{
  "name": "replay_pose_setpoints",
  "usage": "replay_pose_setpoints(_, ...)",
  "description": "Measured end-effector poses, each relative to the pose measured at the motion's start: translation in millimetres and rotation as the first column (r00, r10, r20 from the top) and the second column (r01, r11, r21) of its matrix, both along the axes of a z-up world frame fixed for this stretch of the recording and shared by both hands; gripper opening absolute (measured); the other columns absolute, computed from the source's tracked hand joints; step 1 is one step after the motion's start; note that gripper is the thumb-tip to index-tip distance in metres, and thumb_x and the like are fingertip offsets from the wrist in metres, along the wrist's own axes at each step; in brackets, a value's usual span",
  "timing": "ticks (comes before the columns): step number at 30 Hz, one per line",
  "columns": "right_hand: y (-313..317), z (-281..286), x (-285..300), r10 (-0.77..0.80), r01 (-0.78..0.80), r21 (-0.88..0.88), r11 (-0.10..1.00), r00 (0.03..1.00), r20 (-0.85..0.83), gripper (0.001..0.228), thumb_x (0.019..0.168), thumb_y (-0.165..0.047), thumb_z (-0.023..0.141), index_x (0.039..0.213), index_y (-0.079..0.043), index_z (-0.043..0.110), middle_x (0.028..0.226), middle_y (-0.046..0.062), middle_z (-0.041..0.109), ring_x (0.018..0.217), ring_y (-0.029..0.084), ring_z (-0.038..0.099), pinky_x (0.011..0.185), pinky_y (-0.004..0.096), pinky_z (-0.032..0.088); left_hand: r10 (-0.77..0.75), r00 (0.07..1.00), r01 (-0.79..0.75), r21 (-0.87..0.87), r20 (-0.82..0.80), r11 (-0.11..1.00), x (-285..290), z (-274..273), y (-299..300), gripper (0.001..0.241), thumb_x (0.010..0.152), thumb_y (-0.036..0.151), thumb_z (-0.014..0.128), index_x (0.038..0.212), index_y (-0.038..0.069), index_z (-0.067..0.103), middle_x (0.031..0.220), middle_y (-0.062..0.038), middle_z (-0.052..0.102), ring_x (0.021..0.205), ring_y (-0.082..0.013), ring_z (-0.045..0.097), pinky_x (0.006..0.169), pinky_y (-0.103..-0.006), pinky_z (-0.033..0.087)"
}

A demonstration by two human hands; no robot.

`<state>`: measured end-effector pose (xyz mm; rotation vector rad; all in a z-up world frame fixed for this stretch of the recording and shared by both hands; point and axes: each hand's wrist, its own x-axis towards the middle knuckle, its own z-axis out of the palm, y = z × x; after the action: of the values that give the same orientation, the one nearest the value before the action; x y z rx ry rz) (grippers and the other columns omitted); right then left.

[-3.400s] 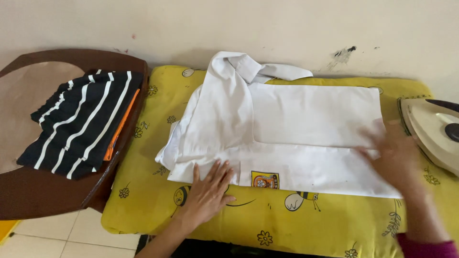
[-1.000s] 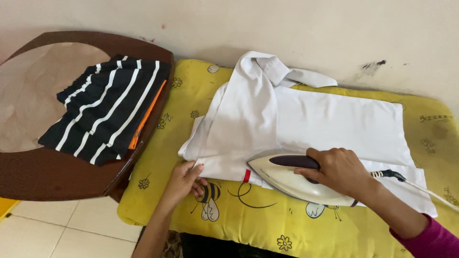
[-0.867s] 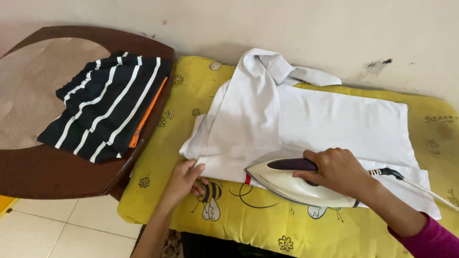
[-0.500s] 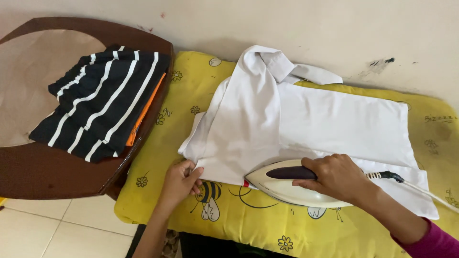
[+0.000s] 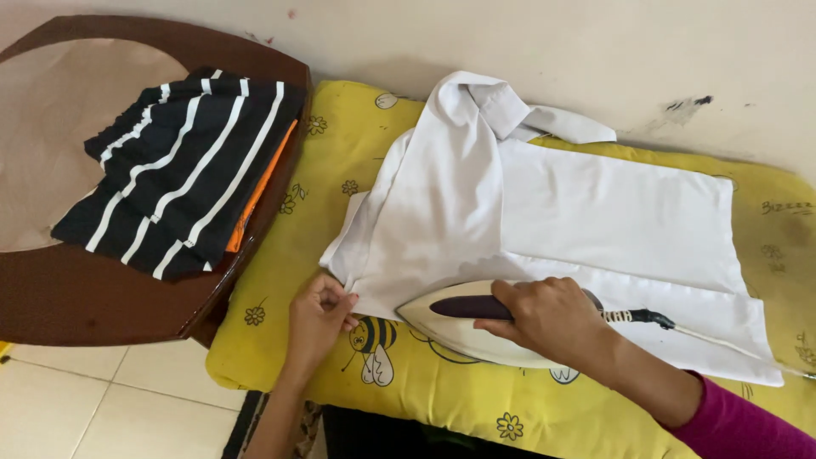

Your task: The person irons a white shirt on a yellow ironing board, smoothing the fabric and using an iron to press the sleeves, collar, and body. The person folds the shirt neatly after ironing and places it on the board.

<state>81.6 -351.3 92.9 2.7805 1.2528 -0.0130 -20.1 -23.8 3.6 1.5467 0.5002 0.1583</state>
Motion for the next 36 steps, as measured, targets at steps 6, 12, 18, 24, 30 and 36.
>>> replay_pose_setpoints(6,-44,4,-1,-0.113,0.108,-0.083,0.991,0.993,-0.047,0.045,0.087,-0.071,0.057,0.096,-0.027,0.065,0.066,-0.002,0.074,0.067,0.025,0.077,0.065,0.041,0.061,-0.036,0.999,0.036,-0.007,0.029,0.999,-1,-8,4,0.019,0.089,-0.002,0.071,0.099,-0.007,0.056,0.073,-0.019,0.062,0.050,-0.0217,0.071,0.044,-0.0257,0.062)
replay_pose_setpoints(12,-71,-20,-1,-0.162,0.172,-0.179,0.969,0.984,0.069,0.059,0.088,-0.083,0.048,0.091,-0.024,0.056,0.061,-0.002,0.068,0.057,0.036,0.068,0.050,0.050,0.051,-0.044,0.998,0.044,-0.016,-0.033,0.999,1,-1,4,0.015,0.091,-0.003,0.073,0.091,0.002,0.059,0.072,-0.015,0.071,0.052,-0.0215,0.071,0.047,-0.0278,0.057)
replay_pose_setpoints(18,-15,6,3,-0.065,0.065,-0.020,0.998,0.997,0.030,0.046,0.092,-0.067,0.056,0.097,-0.022,0.066,0.063,0.002,0.072,0.062,0.027,0.075,0.062,0.040,0.060,-0.041,0.997,0.045,-0.057,0.071,0.997,3,-24,8,0.022,0.088,-0.002,0.072,0.100,-0.005,0.055,0.071,-0.019,0.064,0.048,-0.0239,0.071,0.042,-0.0270,0.063)
replay_pose_setpoints(24,-43,-3,0,0.014,-0.013,-0.047,0.999,0.999,0.035,0.045,0.087,-0.075,0.055,0.089,-0.030,0.062,0.062,-0.004,0.070,0.062,0.023,0.075,0.063,0.037,0.060,-0.033,0.996,0.038,-0.060,0.083,0.997,3,-27,9,0.022,0.087,-0.003,0.073,0.101,-0.005,0.055,0.071,-0.019,0.064,0.048,-0.0251,0.071,0.042,-0.0282,0.063)
replay_pose_setpoints(30,-41,-12,6,-0.006,0.006,0.006,1.000,0.998,0.062,0.048,0.088,-0.073,0.055,0.091,-0.026,0.062,0.062,0.000,0.070,0.061,0.027,0.075,0.060,0.040,0.060,-0.040,0.995,0.045,-0.061,0.089,0.997,4,-39,11,0.024,0.089,0.000,0.072,0.102,-0.004,0.053,0.072,-0.018,0.063,0.048,-0.0240,0.071,0.042,-0.0277,0.063)
replay_pose_setpoints(36,-24,-4,-2,-0.061,0.049,0.066,0.997,0.982,0.179,0.047,0.090,-0.070,0.056,0.093,-0.023,0.063,0.059,0.001,0.067,0.055,0.027,0.072,0.055,0.041,0.059,-0.044,0.994,0.047,-0.021,0.103,0.999,5,-37,11,0.022,0.088,-0.001,0.073,0.101,-0.005,0.055,0.069,-0.018,0.064,0.048,-0.0249,0.071,0.042,-0.0283,0.063)
